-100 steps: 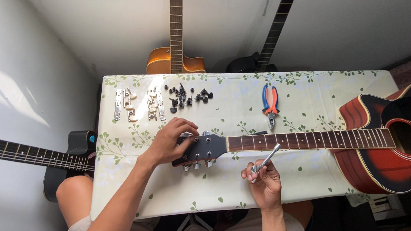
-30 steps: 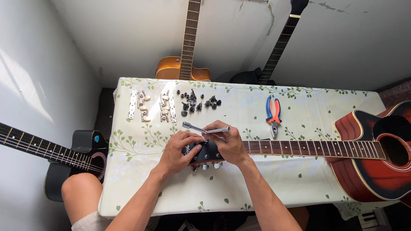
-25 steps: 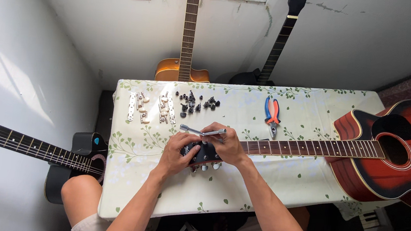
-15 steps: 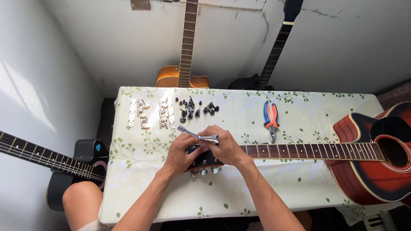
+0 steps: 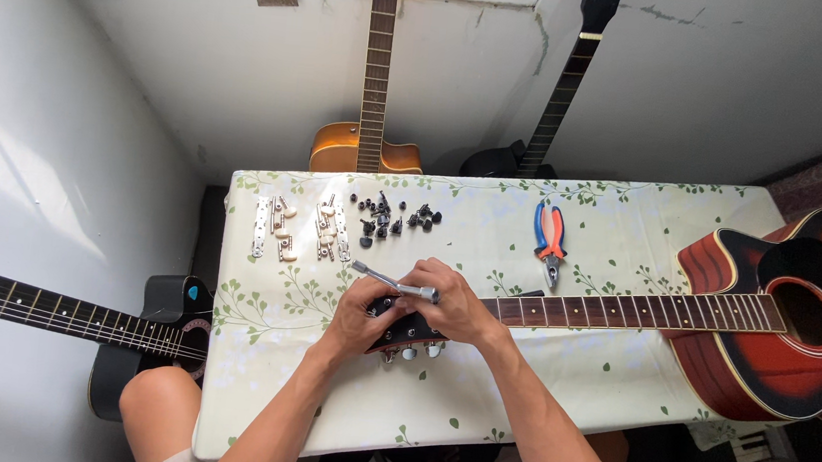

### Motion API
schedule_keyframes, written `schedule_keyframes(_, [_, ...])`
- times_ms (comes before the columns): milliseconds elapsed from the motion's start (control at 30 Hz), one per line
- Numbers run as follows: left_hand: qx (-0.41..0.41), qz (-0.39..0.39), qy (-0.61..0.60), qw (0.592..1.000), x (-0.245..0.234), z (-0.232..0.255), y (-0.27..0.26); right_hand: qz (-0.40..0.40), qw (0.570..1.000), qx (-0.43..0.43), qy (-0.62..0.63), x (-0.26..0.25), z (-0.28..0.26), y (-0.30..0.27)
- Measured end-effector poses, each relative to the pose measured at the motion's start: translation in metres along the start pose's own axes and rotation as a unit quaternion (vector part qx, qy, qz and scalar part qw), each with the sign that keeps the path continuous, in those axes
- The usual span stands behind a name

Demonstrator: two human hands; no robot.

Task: The person uses a T-handle wrench to tighten screws on the tuning pegs of a guitar headstock. The guitar is positioned on a table with various guitar parts and tools laid out nearby.

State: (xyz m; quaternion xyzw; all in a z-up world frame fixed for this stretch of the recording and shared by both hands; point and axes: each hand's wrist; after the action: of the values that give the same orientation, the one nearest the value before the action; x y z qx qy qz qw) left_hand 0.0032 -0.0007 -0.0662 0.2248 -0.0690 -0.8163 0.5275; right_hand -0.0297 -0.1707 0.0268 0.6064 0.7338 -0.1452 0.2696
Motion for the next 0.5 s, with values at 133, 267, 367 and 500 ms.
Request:
schedule_keyframes(133, [0.014,-0.008,0.007,1.000,-0.004,0.003,0.001,-0.003,1.000,0.008,-0.015,0.002,0.012,0.004])
schedule_keyframes(267, [-0.003,-0.004,-0.007,1.000,-0.003,-0.001,0.001,0.011,1.000,0.015,-0.003,0.003,0.011,0.005])
schedule_keyframes(367, [0.007,-0.008,-0.016,1.000,-0.007,0.006,0.006,0.015,1.000,0.005,0.000,-0.002,-0.003,0.006])
schedule_keyframes(500, [0.044,-0.022,-0.014,0.999,-0.013,0.022,0.012,0.017,1.000,0.003,0.023,-0.003,0.005,0.004])
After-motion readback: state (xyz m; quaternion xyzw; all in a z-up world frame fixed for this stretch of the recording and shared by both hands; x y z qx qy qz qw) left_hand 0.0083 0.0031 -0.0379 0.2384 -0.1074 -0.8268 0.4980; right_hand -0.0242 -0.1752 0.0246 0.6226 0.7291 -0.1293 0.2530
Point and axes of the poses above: each hand's wrist, its own y-axis towards the middle knuckle, its own x-axis out of the palm, z = x × y, and after that the axes turned 4 degrees about x, right-handed
